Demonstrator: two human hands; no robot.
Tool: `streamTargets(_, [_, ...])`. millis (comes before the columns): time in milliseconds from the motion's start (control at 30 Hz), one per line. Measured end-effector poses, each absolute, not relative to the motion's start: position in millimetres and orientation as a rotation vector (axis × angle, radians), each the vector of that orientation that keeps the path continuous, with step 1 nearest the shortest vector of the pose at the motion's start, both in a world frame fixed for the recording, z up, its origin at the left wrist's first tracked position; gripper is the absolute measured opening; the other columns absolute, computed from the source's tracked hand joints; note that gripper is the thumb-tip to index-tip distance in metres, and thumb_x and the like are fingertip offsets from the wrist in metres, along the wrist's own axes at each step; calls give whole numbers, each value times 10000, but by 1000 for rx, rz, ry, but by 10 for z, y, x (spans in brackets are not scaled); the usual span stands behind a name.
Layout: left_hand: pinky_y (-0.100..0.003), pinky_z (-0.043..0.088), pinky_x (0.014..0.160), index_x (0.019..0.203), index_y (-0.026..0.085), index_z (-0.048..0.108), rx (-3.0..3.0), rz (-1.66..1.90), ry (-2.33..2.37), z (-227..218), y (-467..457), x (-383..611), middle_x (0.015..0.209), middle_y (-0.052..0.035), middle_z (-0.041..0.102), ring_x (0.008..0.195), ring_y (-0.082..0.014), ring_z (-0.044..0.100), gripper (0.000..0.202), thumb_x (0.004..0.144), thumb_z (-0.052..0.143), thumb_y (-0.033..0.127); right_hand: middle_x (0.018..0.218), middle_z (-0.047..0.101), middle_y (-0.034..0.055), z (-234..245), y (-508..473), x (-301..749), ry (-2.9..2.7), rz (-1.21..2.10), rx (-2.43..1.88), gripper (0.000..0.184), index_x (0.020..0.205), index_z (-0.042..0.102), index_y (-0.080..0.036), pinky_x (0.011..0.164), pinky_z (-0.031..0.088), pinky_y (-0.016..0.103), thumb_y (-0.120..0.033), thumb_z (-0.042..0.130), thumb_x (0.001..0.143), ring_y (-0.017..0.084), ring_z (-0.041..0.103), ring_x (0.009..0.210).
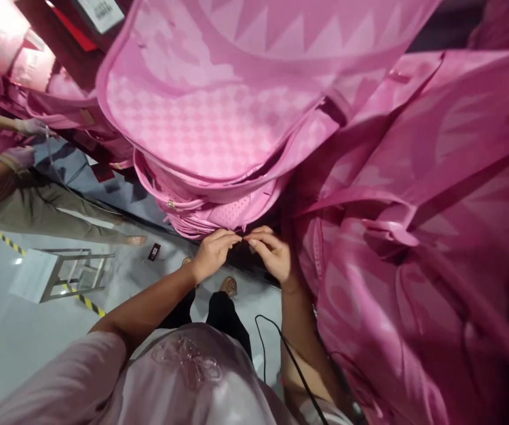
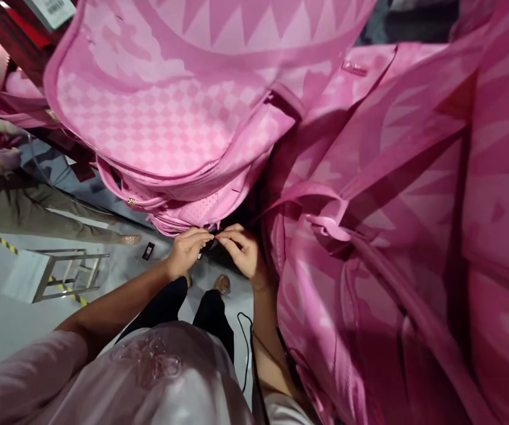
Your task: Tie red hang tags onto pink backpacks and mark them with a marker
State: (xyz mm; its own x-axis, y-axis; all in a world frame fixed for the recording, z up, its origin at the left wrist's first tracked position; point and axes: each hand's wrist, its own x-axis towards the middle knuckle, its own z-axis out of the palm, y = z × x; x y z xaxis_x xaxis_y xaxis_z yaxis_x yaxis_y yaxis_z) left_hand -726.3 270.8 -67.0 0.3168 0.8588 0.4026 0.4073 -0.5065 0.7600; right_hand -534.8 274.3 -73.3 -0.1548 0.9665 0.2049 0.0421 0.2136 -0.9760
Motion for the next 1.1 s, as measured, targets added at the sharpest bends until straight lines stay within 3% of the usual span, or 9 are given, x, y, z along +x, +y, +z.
streamTargets(167, [-201,552,742,1023,160,705,2115,899,1313,-593,2704,-7218,905,-28,709,716,-76,634,234,959,482,136,885,667,26,-663,2736,-5269,-1540,1046,-965,118,925,718,-205,781,510,312,-248,608,929,161,638,839])
streamTargets(367, [-236,543,853,961,172,689,2334,836,1273,-594,2712,-7264,913,-34,718,913,-119,673,224,958,470,122,879,630,29,-662,2724,-5302,-1619,977,-1028,137,879,666,-197,806,498,321,-225,552,949,172,620,864])
streamTargets(600, [-213,548,796,989,176,685,2363,829,1334,-635,2707,-7247,903,-30,717,852,-108,678,237,990,449,191,894,620,38,-649,2711,-5348,-1692,891,-1083,163,893,671,-206,829,492,340,-234,528,964,187,620,884])
streamTargets(900, [-213,524,771,954,187,708,2370,633,1417,-591,2701,-7206,895,-28,704,846,-119,665,246,970,463,161,875,623,37,-671,2716,-5351,-1777,840,-1087,167,884,658,-222,833,477,356,-244,517,972,197,616,867])
streamTargets(1100, [-227,503,725,979,191,702,2338,418,1424,-442,2732,-7198,885,-20,697,820,-138,649,223,946,486,149,873,607,27,-720,2720,-5379,-1672,961,-1059,125,878,611,-220,802,477,338,-234,519,961,193,602,864])
